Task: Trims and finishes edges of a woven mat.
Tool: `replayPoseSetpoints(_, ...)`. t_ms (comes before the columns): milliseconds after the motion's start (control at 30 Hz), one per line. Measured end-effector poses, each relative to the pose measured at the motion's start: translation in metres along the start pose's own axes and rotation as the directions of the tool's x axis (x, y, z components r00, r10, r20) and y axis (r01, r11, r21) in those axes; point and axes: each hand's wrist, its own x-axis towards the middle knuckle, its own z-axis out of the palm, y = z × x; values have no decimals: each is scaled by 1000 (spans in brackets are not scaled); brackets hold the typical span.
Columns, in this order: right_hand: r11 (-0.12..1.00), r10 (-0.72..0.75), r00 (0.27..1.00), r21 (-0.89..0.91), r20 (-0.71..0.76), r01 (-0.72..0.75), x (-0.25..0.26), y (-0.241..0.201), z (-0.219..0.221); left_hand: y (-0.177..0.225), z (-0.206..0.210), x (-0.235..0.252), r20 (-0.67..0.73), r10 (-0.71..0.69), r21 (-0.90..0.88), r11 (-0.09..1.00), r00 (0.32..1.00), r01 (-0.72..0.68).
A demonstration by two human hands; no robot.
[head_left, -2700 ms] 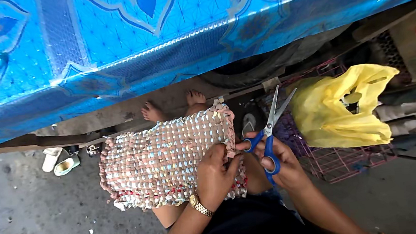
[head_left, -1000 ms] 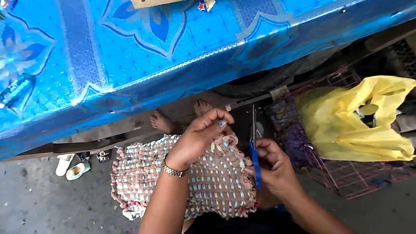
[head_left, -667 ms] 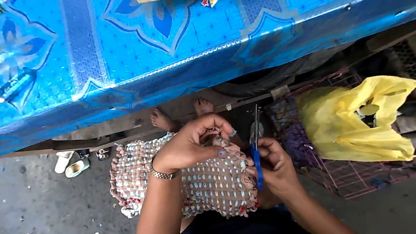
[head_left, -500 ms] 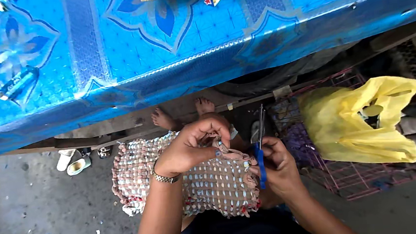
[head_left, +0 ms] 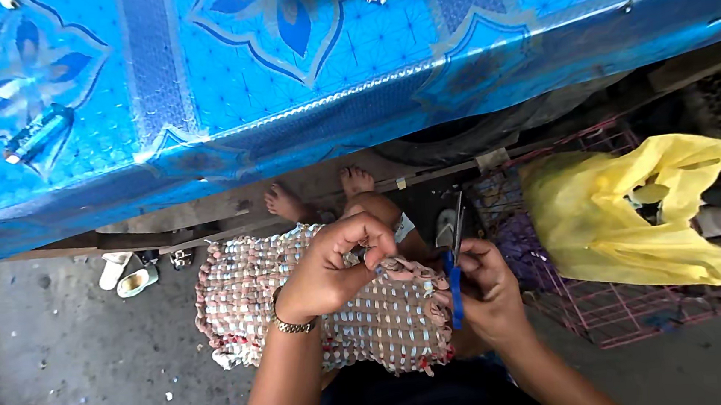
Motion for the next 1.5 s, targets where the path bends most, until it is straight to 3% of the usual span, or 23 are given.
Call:
replayPoseSetpoints(67, 1000, -9, 1000, -17, -8, 9, 0, 1, -1, 4, 1, 0, -1, -37, 204, 978, 999, 37)
replayPoseSetpoints(133, 999, -15, 1000, -43, -21, 14, -1, 1, -2, 7, 6, -1, -32, -80, 457, 885, 996, 86)
replayPoseSetpoints(200, 997, -21, 999, -75, -32, 18, -1, 2, -3, 6, 10, -2, -56, -97, 532, 839, 994, 111)
replayPoseSetpoints(600, 998, 8, 999, -64, -48, -11, -1, 5, -4, -11, 9, -15, 8, -75, 148, 986, 997, 73)
replayPoseSetpoints(767, 980, 28, 1000, -199, 5, -26, 4, -1, -10, -19, 22, -16, -159, -2, 239, 970, 987, 40)
replayPoseSetpoints(900, 918, -47, 999, -392, 27, 53, 21, -22, -25, -25, 29, -13, -277, 97, 303, 953, 956, -9)
replayPoseSetpoints(1000, 771, -153, 985, -614, 81, 170, 50, -60, -36, -24, 30, -14, -339, 136, 314, 949, 931, -24)
replayPoseSetpoints(1100, 468, -219, 953, -835, 208, 289, 91, -108, -28, -23, 29, -18, -384, 141, 283, 959, 912, -29)
replayPoseSetpoints(1167, 301, -224, 920, -875, 321, 379, 120, -135, -7, -23, 28, -22, -415, 144, 242, 969, 899, -43)
replayPoseSetpoints(1267, 174, -157, 897, -882, 414, 438, 156, -162, 34, -26, 27, -32, -469, 141, 182, 981, 872, -60)
replayPoseSetpoints(1367, 8, -43, 847, -847, 531, 531, 194, -165, 47, -29, 27, -43, -504, 142, 95, 989, 852, -109)
replayPoseSetpoints(1500, -167, 160, 878, -864, 451, 475, 218, -178, 79, -35, 28, -56, -572, 109, -60, 983, 813, -175)
